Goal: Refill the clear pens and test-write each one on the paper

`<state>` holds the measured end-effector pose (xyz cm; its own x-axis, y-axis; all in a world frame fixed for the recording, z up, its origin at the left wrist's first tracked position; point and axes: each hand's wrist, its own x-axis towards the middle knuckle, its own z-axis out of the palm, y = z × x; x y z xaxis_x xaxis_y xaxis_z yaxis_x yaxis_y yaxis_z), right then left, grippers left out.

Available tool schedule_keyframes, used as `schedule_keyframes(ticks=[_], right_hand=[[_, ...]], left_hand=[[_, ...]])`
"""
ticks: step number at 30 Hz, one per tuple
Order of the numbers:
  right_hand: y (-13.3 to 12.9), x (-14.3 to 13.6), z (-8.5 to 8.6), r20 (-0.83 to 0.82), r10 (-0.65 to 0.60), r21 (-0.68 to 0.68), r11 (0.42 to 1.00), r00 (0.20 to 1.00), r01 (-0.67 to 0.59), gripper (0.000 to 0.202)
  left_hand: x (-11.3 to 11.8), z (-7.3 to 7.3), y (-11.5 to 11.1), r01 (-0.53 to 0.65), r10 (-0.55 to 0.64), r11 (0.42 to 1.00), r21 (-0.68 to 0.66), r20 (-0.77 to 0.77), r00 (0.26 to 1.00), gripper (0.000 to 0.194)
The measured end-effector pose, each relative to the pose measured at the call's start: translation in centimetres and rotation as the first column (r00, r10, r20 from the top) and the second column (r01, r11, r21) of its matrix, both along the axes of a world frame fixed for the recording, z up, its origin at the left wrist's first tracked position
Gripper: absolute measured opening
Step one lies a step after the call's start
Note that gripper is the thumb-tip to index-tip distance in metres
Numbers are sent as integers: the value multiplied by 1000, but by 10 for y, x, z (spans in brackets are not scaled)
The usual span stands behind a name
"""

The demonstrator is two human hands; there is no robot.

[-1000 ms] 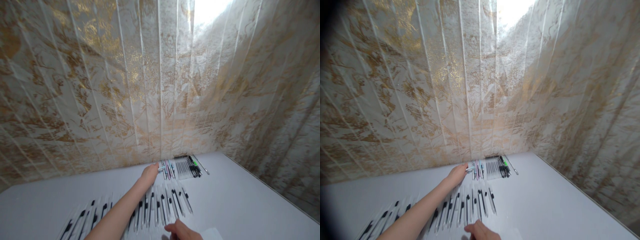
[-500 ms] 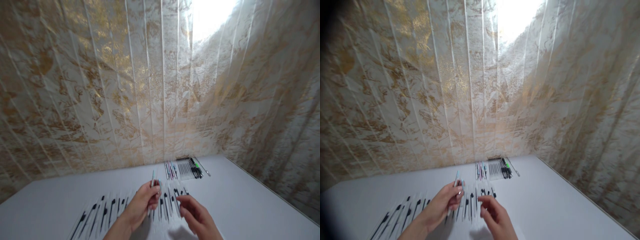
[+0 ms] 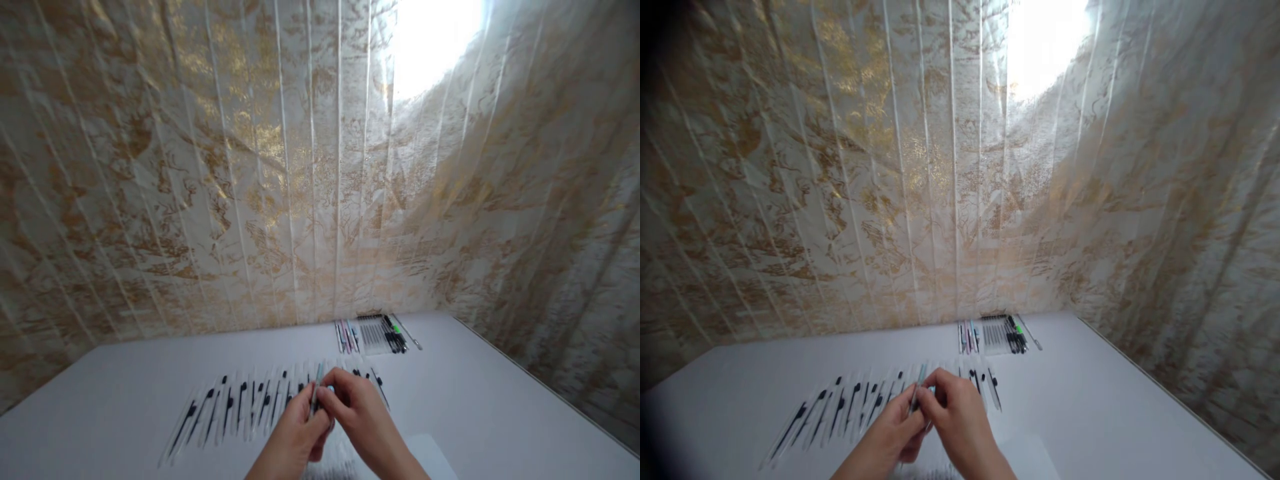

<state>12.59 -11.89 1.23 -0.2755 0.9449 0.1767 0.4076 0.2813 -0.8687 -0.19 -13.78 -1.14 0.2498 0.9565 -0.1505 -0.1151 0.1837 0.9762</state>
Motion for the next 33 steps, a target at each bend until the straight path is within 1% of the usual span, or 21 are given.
schedule_keyframes(ticks=[2, 5, 7, 9, 11, 15, 18, 21, 24, 26, 28, 30, 33], right_hand=[[3, -1, -1, 27, 13, -11, 1000, 1000, -12, 18], [9, 1, -6, -20, 49, -36, 998, 999, -49, 22], [11, 4, -10, -49, 87, -53, 995, 995, -90, 24], [13, 7, -12, -52, 133, -65, 989, 990, -136, 22], [13, 9, -13, -46, 155, -70, 985, 987, -157, 21], [14, 7, -16, -64, 98, -93, 990, 993, -104, 26], [17, 5, -19, -206, 66, -148, 984, 976, -98, 26], [19, 5, -21, -344, 44, -151, 983, 938, -101, 29], [22, 11, -17, -455, -36, -126, 992, 890, -25, 36], [25, 20, -12, -562, -103, -154, 988, 820, 19, 39], [30, 32, -6, -656, -163, -187, 981, 737, 51, 40], [34, 43, -2, -704, -203, -206, 975, 680, 78, 41], [38, 55, 0, -718, -238, -227, 968, 654, 104, 43]], left_hand=[[-1, -5, 3, -4, 5, 1000, 20, -40, 999, 50], [0, -11, 4, 21, -20, 1000, 19, -44, 999, 41], [1, -12, 4, 41, -41, 999, -18, -50, 998, 40], [2, -11, 3, 45, -49, 998, -54, -62, 997, 40], [3, -11, 2, 48, -53, 997, -66, -78, 996, 38], [4, -13, 3, 83, -89, 994, -66, -88, 992, 35], [4, -15, 2, 137, -143, 985, -105, -52, 988, 33], [2, -13, 0, 155, -162, 980, -128, -48, 986, 31], [-2, -4, -4, 214, -231, 964, -156, -98, 968, 26], [-7, 3, -6, 252, -278, 953, -170, -146, 949, 23], [-11, 8, -7, 260, -289, 951, -165, -189, 938, 21], [-15, 11, -6, 243, -273, 958, -154, -214, 938, 23], [-20, 14, -4, 231, -261, 962, -145, -237, 936, 24]])
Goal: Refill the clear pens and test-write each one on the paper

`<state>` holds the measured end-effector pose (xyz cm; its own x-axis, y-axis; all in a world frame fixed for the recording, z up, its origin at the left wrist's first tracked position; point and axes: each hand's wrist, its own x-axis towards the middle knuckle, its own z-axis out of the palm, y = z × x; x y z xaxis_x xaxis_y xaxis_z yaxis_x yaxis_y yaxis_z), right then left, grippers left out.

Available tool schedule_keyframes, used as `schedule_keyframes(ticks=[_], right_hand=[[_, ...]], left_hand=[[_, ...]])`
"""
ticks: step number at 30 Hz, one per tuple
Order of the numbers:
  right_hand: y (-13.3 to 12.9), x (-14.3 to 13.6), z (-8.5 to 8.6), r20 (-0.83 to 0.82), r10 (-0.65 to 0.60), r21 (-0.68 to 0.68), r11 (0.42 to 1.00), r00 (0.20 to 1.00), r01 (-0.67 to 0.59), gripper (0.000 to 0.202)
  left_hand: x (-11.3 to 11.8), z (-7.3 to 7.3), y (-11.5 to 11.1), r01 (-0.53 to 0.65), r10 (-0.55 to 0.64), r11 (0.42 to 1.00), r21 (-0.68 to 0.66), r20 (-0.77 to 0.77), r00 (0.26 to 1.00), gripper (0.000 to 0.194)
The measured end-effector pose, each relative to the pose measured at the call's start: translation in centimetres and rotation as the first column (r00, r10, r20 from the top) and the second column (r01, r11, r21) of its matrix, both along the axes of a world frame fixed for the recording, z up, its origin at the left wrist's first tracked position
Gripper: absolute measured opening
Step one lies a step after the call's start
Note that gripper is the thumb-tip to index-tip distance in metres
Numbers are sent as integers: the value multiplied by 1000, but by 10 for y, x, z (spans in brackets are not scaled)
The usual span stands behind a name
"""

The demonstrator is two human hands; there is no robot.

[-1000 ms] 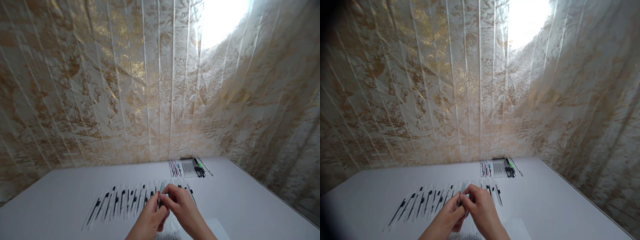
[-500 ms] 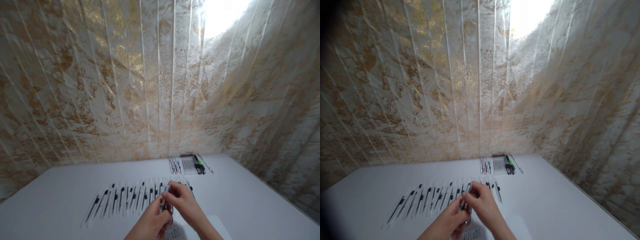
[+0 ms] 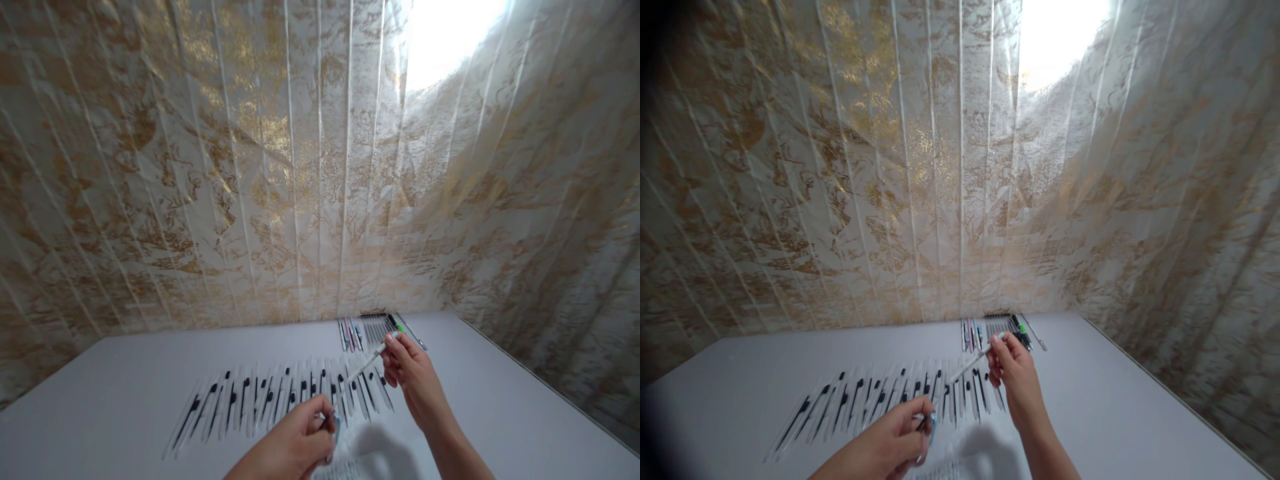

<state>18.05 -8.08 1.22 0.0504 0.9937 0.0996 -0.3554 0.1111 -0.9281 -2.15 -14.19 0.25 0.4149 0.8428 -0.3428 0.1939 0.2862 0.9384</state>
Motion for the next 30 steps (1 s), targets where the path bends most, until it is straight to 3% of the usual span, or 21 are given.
schedule_keyframes(ticks=[12, 30], right_hand=[[4, -9, -12, -103, 114, -93, 988, 988, -124, 44], [3, -7, -15, -122, 107, -121, 985, 987, -121, 47]], left_hand=[[-1, 8, -5, 2, -3, 1000, 17, 25, 1000, 22], [-1, 8, -5, 5, -5, 1000, 24, 11, 1000, 22]])
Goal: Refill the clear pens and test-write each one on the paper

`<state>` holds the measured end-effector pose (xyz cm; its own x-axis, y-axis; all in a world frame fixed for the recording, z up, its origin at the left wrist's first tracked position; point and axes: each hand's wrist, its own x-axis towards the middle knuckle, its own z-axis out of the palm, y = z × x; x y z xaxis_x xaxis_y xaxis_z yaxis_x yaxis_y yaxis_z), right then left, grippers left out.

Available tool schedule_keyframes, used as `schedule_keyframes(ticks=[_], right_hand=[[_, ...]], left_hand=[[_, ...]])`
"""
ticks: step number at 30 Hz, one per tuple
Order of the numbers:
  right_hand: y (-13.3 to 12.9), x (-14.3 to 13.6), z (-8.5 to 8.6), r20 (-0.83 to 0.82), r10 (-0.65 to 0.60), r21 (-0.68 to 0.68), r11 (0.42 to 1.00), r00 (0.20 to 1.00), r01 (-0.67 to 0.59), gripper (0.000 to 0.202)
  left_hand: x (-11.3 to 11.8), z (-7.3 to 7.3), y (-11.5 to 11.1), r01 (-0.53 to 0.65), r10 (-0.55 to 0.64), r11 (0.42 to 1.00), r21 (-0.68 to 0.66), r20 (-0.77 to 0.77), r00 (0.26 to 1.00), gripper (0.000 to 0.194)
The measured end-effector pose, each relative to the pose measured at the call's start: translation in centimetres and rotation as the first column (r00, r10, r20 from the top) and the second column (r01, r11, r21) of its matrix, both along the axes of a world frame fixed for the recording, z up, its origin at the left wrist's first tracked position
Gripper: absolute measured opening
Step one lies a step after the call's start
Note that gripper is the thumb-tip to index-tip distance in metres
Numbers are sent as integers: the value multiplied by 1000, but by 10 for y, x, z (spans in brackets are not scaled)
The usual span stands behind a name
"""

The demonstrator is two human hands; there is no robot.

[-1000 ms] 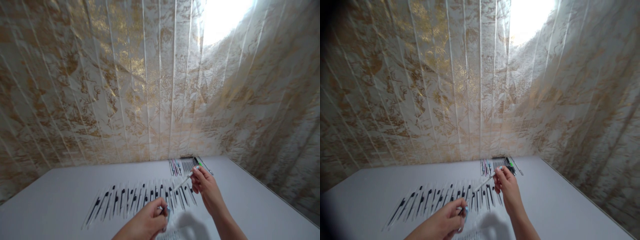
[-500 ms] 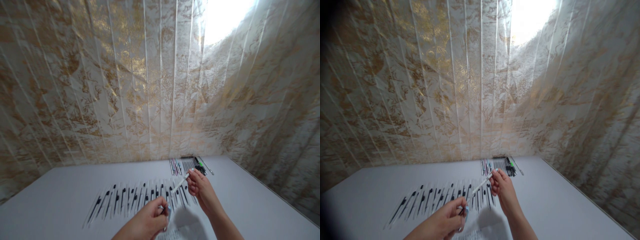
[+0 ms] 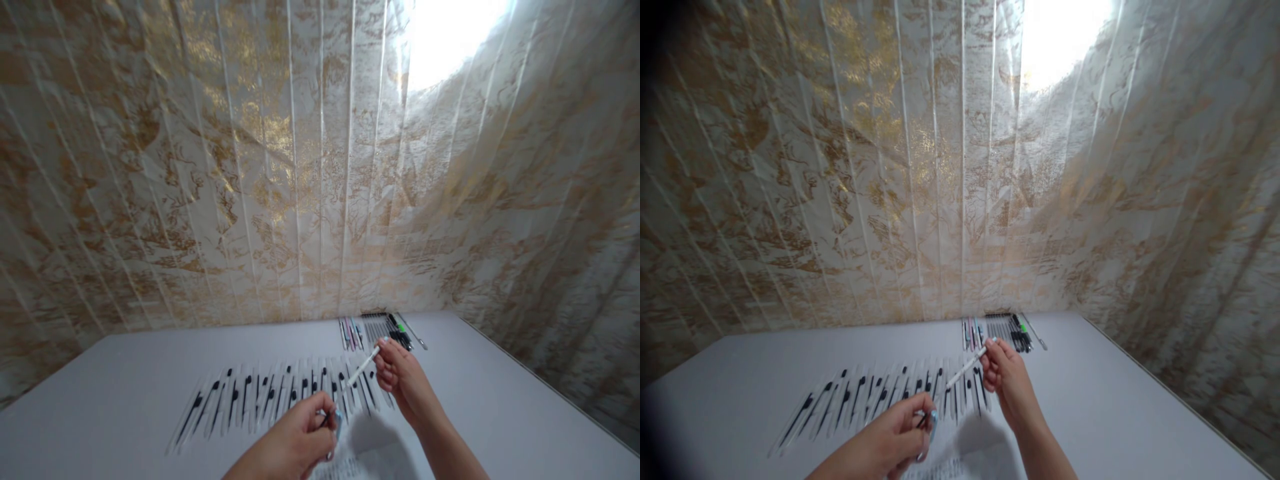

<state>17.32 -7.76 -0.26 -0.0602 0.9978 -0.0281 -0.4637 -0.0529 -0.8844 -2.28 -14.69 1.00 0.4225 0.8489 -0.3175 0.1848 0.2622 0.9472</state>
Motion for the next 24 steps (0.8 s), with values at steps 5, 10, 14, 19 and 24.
schedule_keyframes(ticks=[5, 10, 14, 19, 24], right_hand=[[-2, -1, 3, 20, 32, 25, 999, 999, -32, 46], [-7, 1, 12, 166, 35, 125, 991, 986, -56, 39], [-9, 1, 12, 256, 65, 148, 983, 965, -105, 35], [-10, -11, -1, 323, 325, 65, 929, 889, -363, 29], [-13, -24, -16, 219, 476, -17, 875, 852, -484, 23]], left_hand=[[0, -6, 1, 13, -10, 999, 44, -65, 998, 17], [-2, -22, 6, 26, 42, 974, 225, -292, 956, 15], [-2, -24, 5, 29, 110, 954, 297, -439, 892, 15], [1, -14, 1, 33, 64, 960, 277, -334, 940, 9], [2, 0, -1, 98, -84, 989, -111, 126, 988, 23]])
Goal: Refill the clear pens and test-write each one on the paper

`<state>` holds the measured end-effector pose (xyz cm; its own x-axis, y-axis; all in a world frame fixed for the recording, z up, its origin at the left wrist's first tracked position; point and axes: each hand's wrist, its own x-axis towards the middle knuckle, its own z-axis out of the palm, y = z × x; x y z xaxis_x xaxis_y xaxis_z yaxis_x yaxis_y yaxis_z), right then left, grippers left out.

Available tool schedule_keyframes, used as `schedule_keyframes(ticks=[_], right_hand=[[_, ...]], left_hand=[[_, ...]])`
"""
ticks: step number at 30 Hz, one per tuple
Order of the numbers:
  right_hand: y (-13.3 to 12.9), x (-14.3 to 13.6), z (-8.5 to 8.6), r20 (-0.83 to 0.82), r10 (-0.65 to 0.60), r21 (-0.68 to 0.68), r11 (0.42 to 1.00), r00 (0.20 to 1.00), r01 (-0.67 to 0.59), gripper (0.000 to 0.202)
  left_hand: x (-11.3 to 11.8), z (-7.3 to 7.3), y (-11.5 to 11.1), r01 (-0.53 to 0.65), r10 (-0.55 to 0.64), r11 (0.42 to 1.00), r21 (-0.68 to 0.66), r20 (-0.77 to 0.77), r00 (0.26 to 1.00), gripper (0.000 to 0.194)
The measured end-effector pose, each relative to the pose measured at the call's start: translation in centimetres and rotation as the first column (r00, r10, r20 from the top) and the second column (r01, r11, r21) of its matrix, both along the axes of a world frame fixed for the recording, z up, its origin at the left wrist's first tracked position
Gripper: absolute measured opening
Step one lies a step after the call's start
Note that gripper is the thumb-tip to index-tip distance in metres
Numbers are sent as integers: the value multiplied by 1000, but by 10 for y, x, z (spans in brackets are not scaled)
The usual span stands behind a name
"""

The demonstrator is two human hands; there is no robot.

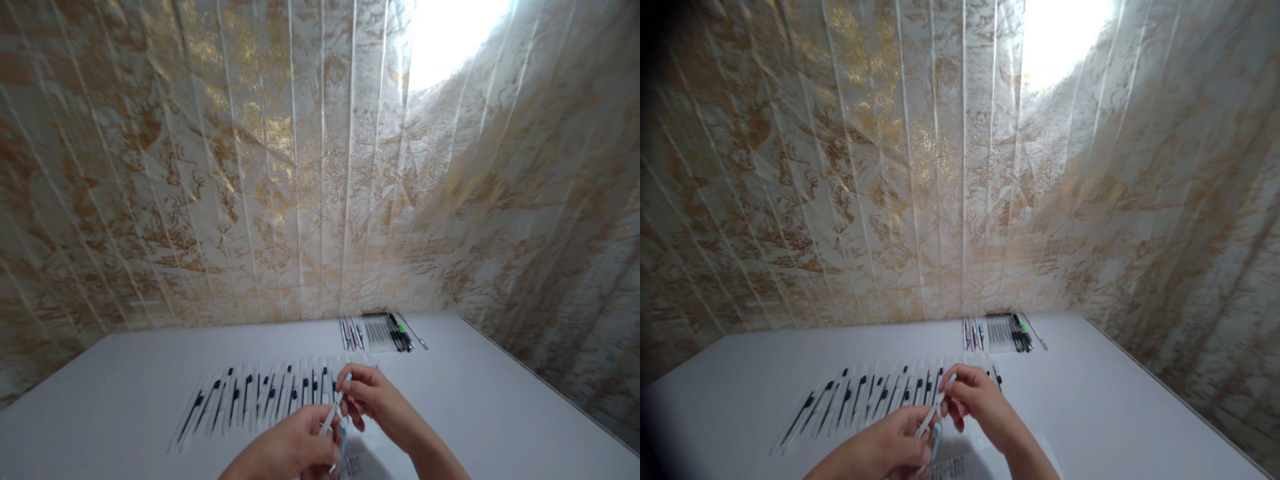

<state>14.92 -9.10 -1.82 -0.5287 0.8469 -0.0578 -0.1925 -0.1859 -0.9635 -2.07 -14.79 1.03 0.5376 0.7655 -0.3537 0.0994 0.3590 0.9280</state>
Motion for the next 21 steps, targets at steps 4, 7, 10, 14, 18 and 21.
schedule_keyframes(ticks=[4, 7, 10, 14, 18, 21], right_hand=[[0, -3, -6, -93, -13, -121, 993, 996, 2, 19], [1, -3, -10, -147, -16, -151, 988, 989, -6, 17], [2, -4, -13, -180, -21, -172, 985, 983, -10, 16], [2, -8, -18, -226, -36, -210, 978, 974, -13, 20], [2, -14, -28, -286, -67, -280, 960, 956, -16, 22], [1, -19, -37, -320, -72, -341, 939, 945, -44, 17]], left_hand=[[2, -5, 2, 40, 32, 980, -197, 345, 938, 22], [5, -13, 4, 103, 41, 960, -259, 495, 868, 20], [7, -17, 5, 127, 54, 951, -283, 554, 831, 18], [10, -18, 6, 140, 103, 927, -348, 595, 797, 16], [17, -22, 8, 161, 166, 901, -404, 663, 730, 38], [19, -24, 8, 143, 222, 893, -426, 695, 684, 47]])
